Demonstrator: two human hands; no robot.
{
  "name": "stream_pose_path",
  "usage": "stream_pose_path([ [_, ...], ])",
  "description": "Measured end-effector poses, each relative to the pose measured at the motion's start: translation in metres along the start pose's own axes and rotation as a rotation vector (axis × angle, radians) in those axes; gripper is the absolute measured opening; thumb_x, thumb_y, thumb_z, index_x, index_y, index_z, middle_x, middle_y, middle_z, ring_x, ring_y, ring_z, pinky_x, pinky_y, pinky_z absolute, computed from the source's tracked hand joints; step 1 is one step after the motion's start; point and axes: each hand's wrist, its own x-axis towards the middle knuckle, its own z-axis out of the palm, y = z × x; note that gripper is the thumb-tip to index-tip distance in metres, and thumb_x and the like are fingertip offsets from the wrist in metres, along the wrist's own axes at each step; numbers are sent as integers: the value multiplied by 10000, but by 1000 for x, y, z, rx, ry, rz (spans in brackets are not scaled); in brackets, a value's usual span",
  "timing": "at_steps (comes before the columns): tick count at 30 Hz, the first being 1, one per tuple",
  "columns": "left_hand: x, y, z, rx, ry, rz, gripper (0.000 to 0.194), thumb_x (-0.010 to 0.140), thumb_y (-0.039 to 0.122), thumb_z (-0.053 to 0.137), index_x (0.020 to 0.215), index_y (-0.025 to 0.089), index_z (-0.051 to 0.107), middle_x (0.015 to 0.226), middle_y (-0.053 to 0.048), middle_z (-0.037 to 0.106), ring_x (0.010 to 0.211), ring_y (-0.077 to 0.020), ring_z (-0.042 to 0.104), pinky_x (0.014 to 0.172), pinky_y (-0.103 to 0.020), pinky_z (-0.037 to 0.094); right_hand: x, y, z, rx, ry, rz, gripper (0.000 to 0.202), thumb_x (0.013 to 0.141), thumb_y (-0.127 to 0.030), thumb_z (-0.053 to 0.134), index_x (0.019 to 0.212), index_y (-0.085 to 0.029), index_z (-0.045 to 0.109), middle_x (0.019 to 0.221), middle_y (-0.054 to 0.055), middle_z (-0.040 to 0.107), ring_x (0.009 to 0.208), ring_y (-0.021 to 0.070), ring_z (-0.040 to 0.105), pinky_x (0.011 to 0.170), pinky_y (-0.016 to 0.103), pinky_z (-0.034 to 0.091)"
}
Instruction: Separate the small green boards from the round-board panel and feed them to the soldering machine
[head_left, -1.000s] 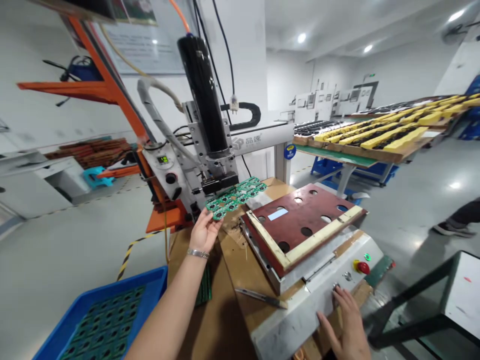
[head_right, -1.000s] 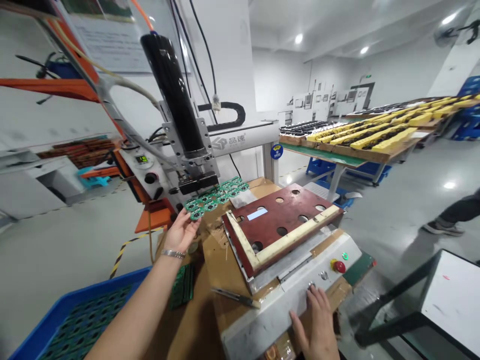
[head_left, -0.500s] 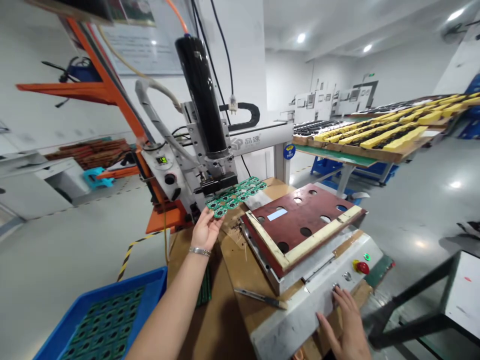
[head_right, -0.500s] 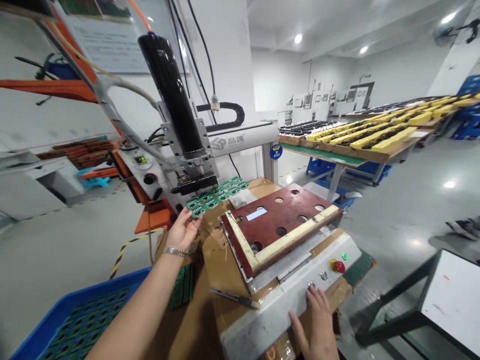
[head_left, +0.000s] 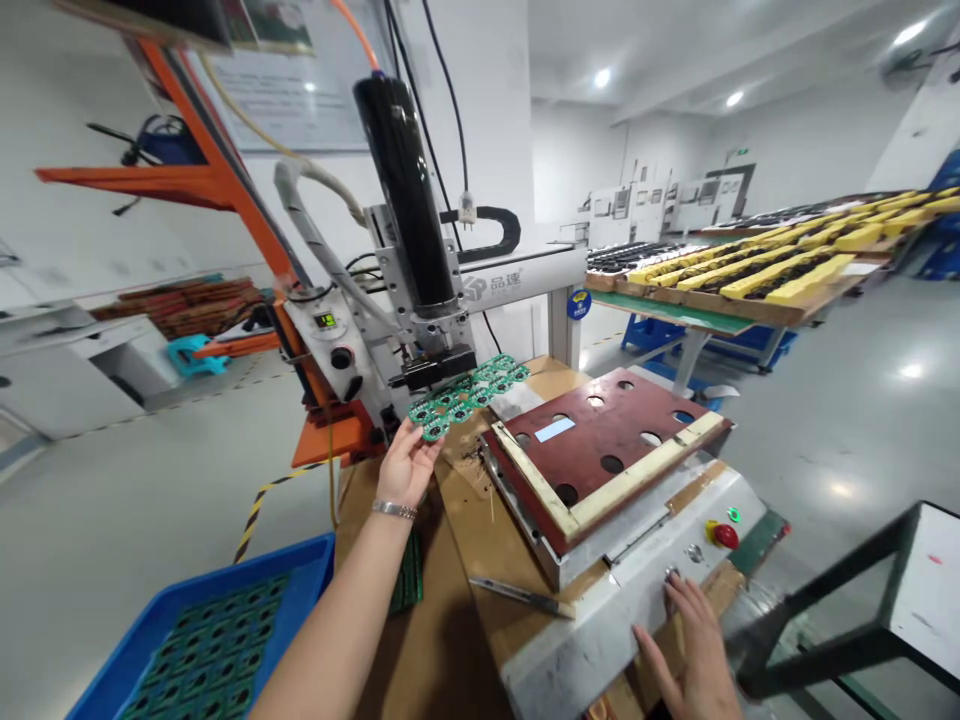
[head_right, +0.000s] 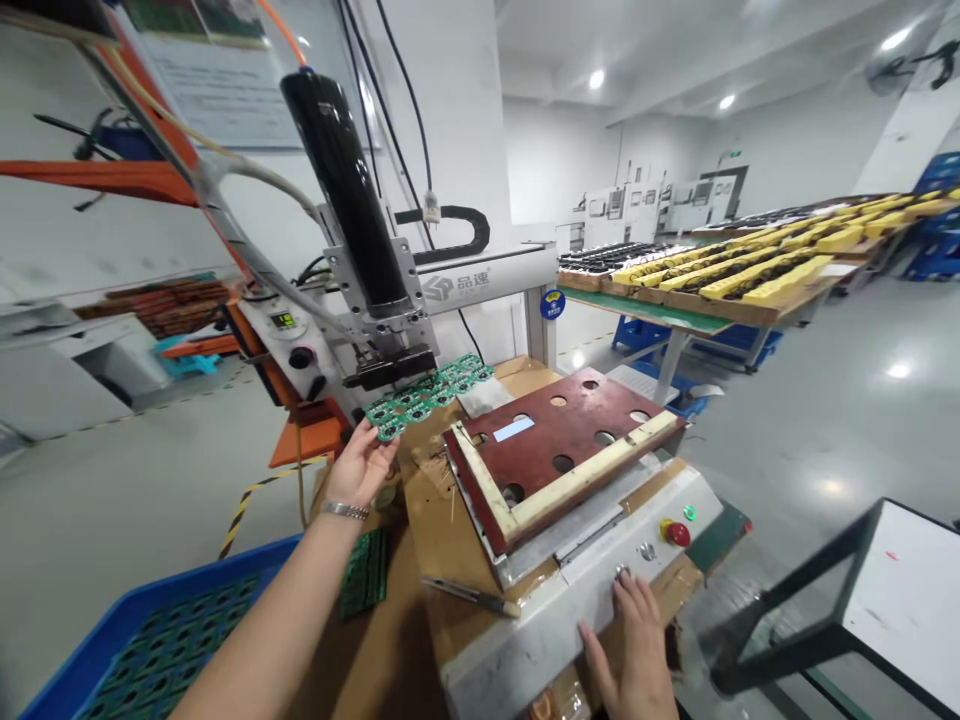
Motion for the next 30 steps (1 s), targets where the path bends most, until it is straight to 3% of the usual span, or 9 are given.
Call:
stream_pose_path([
  [10, 0, -2, 2, 21, -16, -3, 186, 806, 85, 579, 978, 141, 618, 909, -30, 658, 745, -146, 631, 636, -309, 540, 2, -4, -1, 6, 11, 14, 570, 844, -478, 488, 1285, -137, 372, 1269, 196, 451, 1194, 364, 428, 920, 576, 421],
  [24, -14, 11, -22, 11, 50, 12, 246, 739, 27, 557, 881, 195, 665, 814, -11, 715, 692, -119, 654, 638, -232, 556, 0, -2, -1, 2, -9, 20, 573, 845, -496, 477, 1280, -137, 374, 1277, 192, 447, 1208, 357, 416, 936, 571, 411],
  [30, -18, 17, -23, 8, 61, 17, 241, 725, 23, 564, 871, 185, 666, 823, -19, 720, 682, -123, 656, 617, -229, 560, 3, -3, -1, -22, 7, -5, 575, 845, -504, 471, 1267, -122, 383, 1249, 198, 469, 1196, 368, 426, 908, 570, 430],
])
